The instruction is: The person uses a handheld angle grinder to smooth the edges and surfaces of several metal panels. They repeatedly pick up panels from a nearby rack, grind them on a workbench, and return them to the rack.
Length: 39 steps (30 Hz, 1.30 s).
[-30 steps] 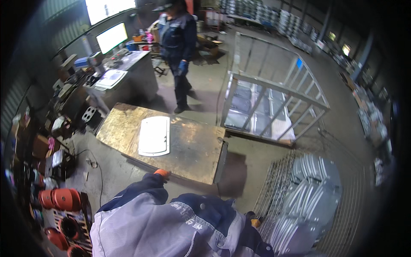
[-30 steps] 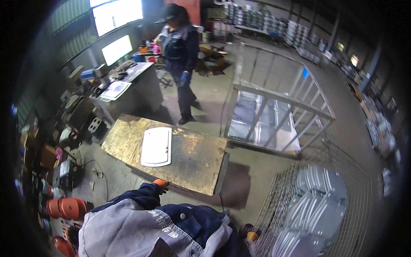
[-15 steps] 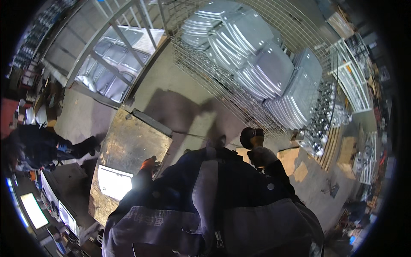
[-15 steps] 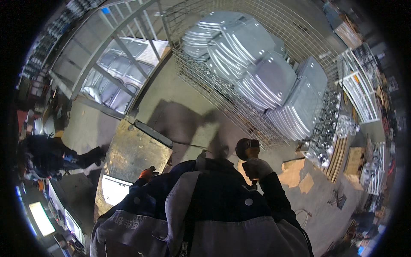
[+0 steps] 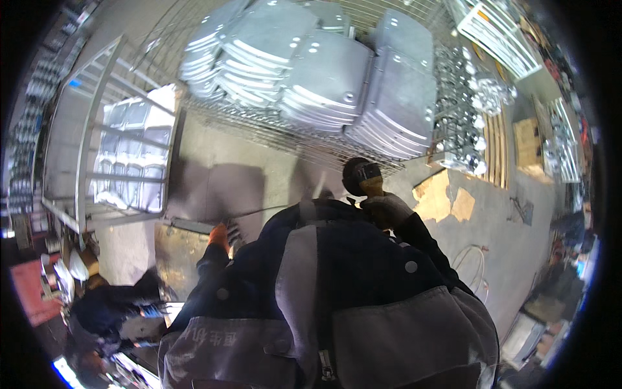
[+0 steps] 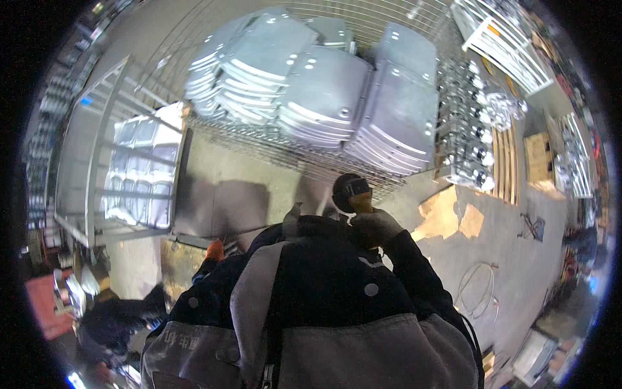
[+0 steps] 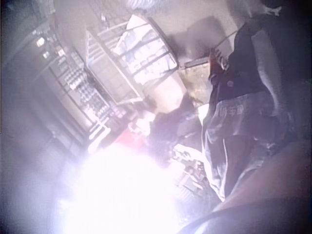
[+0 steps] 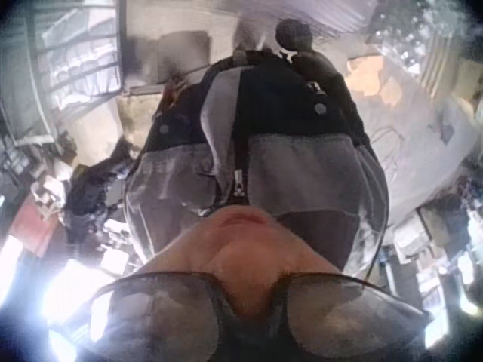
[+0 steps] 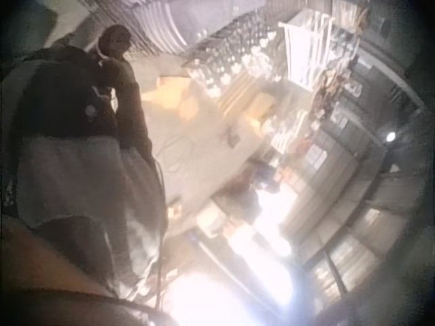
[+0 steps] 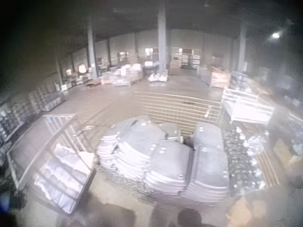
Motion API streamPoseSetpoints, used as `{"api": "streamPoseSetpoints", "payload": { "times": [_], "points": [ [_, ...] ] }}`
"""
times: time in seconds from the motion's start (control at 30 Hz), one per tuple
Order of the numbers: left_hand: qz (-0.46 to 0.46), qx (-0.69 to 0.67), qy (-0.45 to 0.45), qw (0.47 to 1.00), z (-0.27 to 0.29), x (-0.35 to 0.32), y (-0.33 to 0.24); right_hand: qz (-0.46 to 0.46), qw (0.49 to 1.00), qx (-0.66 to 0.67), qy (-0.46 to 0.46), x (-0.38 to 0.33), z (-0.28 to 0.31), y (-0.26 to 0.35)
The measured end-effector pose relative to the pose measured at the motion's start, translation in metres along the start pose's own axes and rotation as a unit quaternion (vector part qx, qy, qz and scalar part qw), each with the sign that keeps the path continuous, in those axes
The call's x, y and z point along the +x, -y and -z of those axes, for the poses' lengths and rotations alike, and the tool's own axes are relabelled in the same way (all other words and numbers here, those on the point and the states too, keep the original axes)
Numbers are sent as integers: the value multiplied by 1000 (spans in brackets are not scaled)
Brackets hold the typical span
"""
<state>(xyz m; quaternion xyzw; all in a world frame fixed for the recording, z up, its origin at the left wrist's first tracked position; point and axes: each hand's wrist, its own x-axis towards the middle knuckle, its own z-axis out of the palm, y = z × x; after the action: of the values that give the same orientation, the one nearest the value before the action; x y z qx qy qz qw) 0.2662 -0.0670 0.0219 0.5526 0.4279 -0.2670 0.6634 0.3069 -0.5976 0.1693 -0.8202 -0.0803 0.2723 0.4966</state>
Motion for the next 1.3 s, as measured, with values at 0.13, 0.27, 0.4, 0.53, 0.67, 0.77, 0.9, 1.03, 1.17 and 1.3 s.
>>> {"api": "streamPoseSetpoints", "payload": {
  "times": [0.13,0.27,0.4,0.53,0.67,0.77,0.9,1.03,1.17,1.3],
  "points": [
    [-32,-18,108,994,-122,19,-72,-213,870,441,-57,-22,22,-7],
    [-34,36,254,966,-234,22,-141,-263,819,497,-119,-41,22,-13],
    [-7,63,310,949,-323,14,-186,-190,841,476,-172,-65,9,-15],
    [59,142,367,918,-401,32,-194,-231,828,451,-240,-98,-14,-15],
    [-69,351,413,838,-444,56,-192,-235,752,531,-312,-119,-44,-34],
    [-268,552,381,691,-459,78,-198,-277,738,518,-332,-119,-74,-54],
    [59,199,296,932,-442,98,-209,-308,726,520,-326,-124,-79,-70],
    [63,109,198,972,-412,106,-230,-318,728,519,-317,-118,-63,-74],
    [29,34,204,978,-410,108,-231,-316,738,510,-309,-111,-45,-71],
    [-46,4,233,971,-410,107,-228,-310,750,501,-299,-108,-31,-68]
  ]
}}
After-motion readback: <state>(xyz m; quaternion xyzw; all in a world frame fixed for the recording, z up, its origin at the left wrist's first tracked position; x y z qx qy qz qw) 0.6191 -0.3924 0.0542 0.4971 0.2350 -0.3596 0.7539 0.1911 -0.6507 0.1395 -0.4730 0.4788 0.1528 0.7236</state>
